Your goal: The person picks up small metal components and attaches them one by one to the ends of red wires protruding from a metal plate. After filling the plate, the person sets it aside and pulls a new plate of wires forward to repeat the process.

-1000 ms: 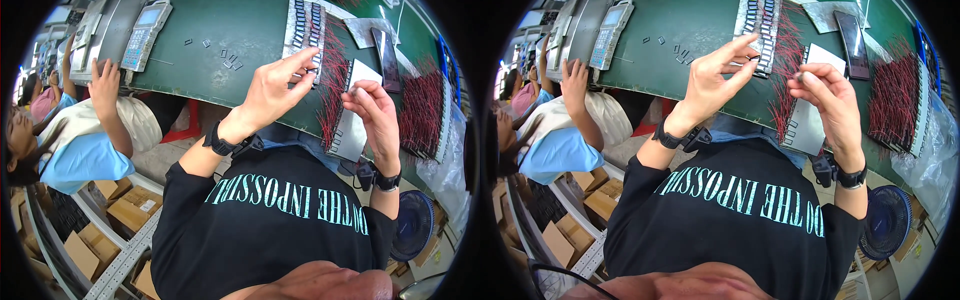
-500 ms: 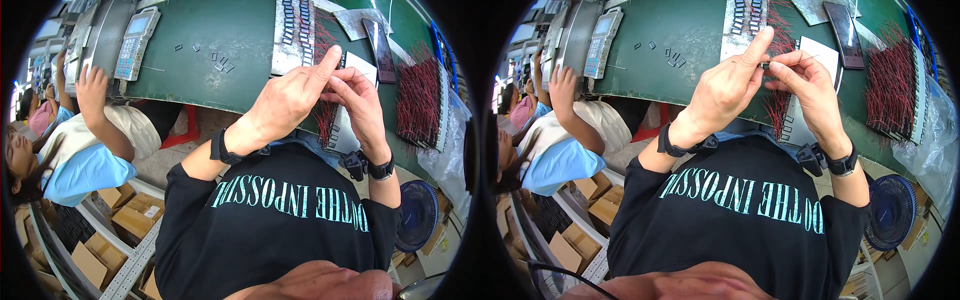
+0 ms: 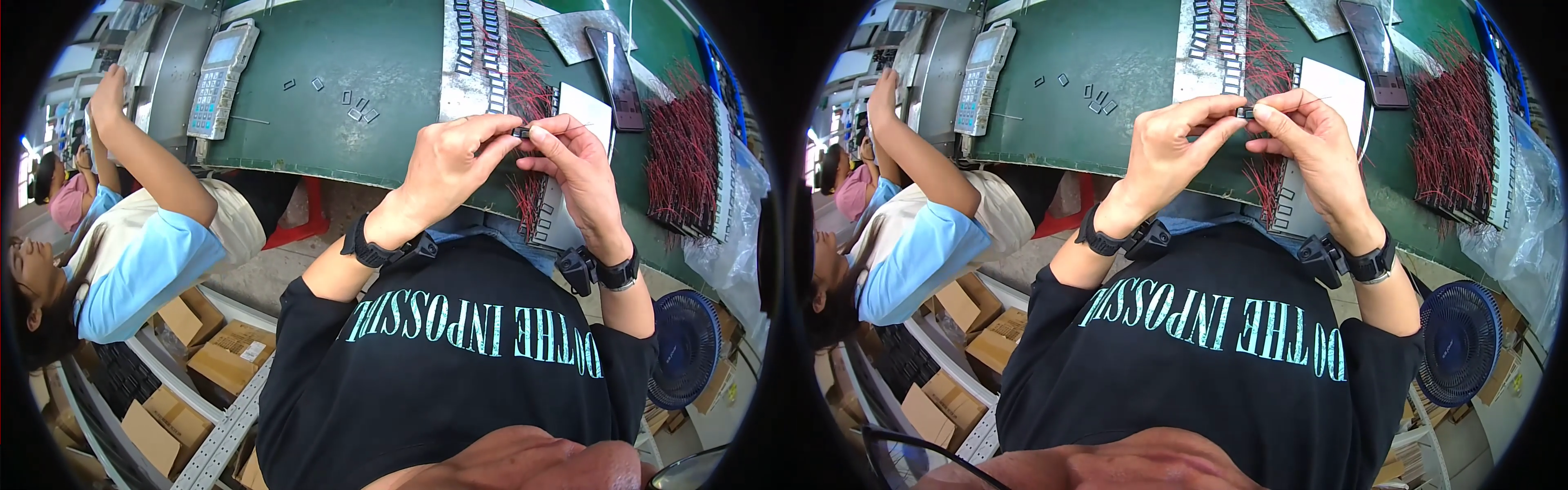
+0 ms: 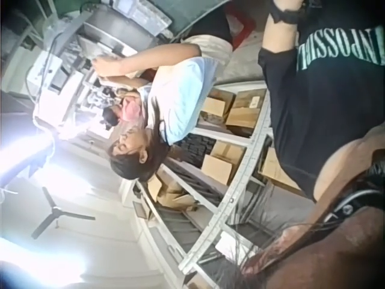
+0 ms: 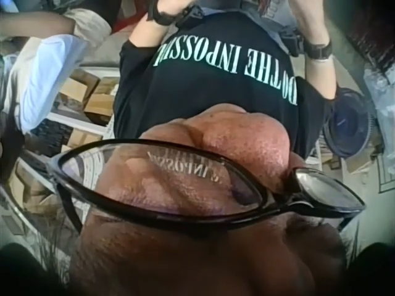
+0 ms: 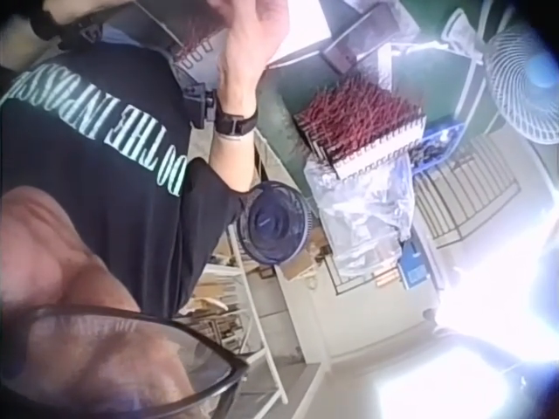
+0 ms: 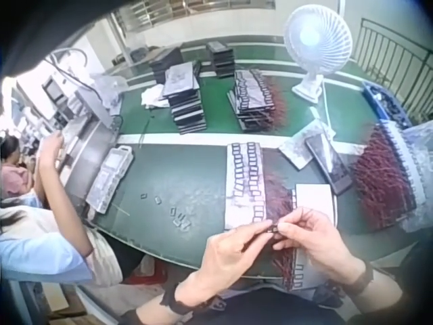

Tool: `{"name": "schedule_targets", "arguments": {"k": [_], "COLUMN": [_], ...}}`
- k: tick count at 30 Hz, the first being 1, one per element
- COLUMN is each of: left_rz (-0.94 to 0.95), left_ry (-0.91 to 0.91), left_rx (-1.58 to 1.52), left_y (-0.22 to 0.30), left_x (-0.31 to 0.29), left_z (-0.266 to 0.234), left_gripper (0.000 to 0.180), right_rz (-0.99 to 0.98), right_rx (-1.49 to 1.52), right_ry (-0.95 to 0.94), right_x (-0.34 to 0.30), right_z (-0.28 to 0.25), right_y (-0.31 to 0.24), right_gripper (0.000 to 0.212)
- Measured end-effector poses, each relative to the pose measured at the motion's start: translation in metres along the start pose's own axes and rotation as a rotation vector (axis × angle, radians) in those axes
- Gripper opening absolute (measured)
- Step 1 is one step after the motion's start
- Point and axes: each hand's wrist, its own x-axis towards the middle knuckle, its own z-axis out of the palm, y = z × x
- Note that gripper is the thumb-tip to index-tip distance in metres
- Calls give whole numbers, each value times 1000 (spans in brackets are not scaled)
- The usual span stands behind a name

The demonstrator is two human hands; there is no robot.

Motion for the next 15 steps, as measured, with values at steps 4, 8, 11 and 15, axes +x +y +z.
{"name": "schedule_targets", "arguments": {"k": [4,8,11,15], "left_rz": [-79,-70,-27,-15], "left_ry": [5,9,8,4], "left_rx": [-123,-174,-150,-93], "left_y": [1,-3,-3,0], "left_x": [-1,-2,0,-1], "left_z": [2,5,5,3], "left_gripper": [21,19,19,20], "right_rz": [19,60,102,150], "right_rx": [-10,2,-7,-15], "right_ry": [-28,-62,-97,-146], "right_x": [0,0,1,5], "right_z": [0,0,-3,-5], "right_y": [1,-3,-7,-9], "right_gripper": [13,12,12,11]}}
